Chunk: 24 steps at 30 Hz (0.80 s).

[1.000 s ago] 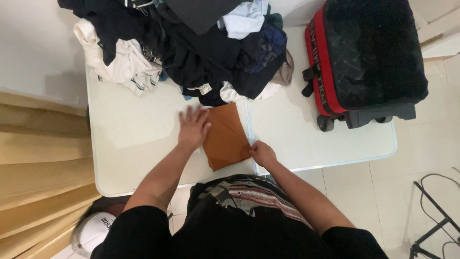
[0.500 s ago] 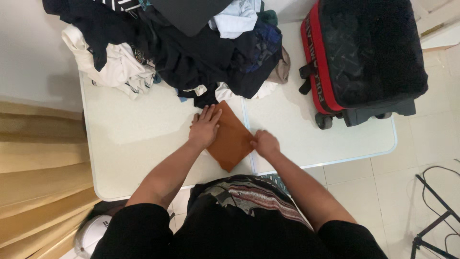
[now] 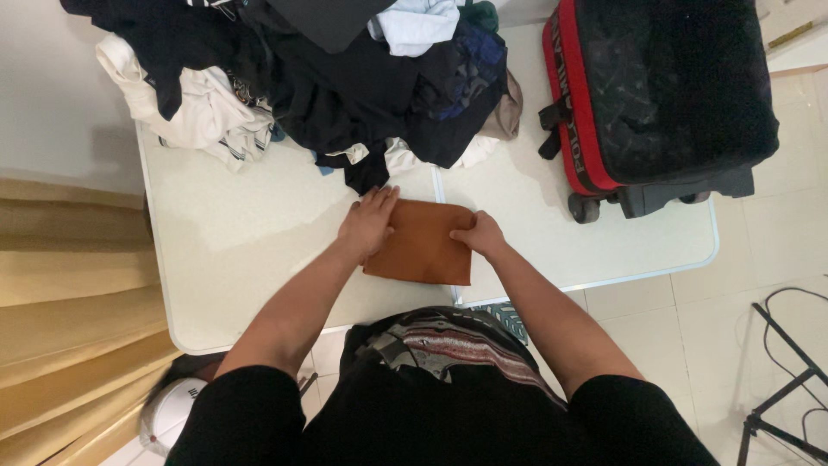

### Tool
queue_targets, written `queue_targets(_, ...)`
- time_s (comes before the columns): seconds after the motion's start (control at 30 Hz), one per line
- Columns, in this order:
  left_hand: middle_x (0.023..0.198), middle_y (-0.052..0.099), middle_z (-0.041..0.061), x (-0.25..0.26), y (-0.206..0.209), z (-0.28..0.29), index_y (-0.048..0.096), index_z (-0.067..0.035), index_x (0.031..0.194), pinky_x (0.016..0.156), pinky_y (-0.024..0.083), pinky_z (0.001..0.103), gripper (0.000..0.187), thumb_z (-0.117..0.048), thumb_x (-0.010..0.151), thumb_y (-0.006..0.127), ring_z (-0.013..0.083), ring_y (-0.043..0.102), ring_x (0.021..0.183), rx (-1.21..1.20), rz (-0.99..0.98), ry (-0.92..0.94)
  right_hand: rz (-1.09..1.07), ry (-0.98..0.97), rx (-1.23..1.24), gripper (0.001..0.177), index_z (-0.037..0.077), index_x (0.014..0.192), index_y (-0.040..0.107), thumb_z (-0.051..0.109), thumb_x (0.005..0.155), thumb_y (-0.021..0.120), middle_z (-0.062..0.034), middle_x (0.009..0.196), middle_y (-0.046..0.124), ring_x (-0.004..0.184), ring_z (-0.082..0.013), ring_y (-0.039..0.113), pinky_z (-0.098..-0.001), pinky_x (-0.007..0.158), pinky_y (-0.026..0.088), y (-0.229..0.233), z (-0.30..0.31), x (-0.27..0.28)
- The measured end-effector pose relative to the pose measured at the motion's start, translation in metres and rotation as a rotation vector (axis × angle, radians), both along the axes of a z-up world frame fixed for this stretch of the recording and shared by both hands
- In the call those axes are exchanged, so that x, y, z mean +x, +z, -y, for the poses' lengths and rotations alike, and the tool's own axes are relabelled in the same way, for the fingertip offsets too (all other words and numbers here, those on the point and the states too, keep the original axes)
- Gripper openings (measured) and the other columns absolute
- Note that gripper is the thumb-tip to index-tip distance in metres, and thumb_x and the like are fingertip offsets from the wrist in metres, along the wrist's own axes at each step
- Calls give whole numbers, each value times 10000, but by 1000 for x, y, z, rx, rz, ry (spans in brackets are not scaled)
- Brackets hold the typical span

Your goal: The person folds a brown shirt on a white table by bringing the sides together and folding it into a rectangle, then places it into an open red and black suitcase. They repeat the process with a black graphic shirt, aligning the sleeves and folding it before adding it to the suitcase.

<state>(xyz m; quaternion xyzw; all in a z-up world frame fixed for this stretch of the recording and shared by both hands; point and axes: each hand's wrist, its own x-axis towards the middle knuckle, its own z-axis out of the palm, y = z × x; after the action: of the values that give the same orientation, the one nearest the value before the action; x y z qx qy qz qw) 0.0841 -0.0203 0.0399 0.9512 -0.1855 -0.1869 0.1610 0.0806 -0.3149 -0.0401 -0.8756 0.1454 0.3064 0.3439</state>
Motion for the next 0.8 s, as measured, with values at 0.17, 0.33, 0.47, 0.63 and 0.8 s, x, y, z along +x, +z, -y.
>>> queue_targets(0.17,1355,603,98,26,-5,-13,587,-144,1334,1077,452,435,612,-292,793,833,320,502,1322,151,-276,-87,-26,-140,212,446,-28,1090,670,214,754,836,-154,981,731,869,-234,711,-349,728,577,7,-6,-14)
queue_targets(0.33,1167,659,135,21,-2,-21,636,-119,1148,937,510,424,500,-232,726,878,340,599,1136,-73,-377,-2,-159,-155,276,353,19,1147,615,130,852,773,-113,910,684,770,-238,634,-352,565,473,70,-4,-14)
queue_targets(0.47,1037,713,148,21,55,-11,606,-105,1130,846,523,459,379,-173,813,802,345,669,1014,-224,-246,117,27,-170,350,342,39,1151,558,65,867,747,-100,885,682,761,-212,660,-328,565,500,114,13,7)
queue_targets(0.63,1108,696,142,10,110,21,610,-84,1081,875,510,462,274,-50,833,723,346,649,1075,-338,291,48,601,7,352,305,46,1117,632,-64,845,716,-80,1040,717,930,-197,694,-295,790,561,164,38,10)
queue_targets(0.8,1359,595,157,-32,63,40,599,-39,1097,1088,461,487,218,-42,887,656,352,534,1350,-397,599,-180,906,196,-14,368,74,1105,654,-107,786,634,-70,1309,709,1112,-325,675,-389,903,561,151,63,-31)
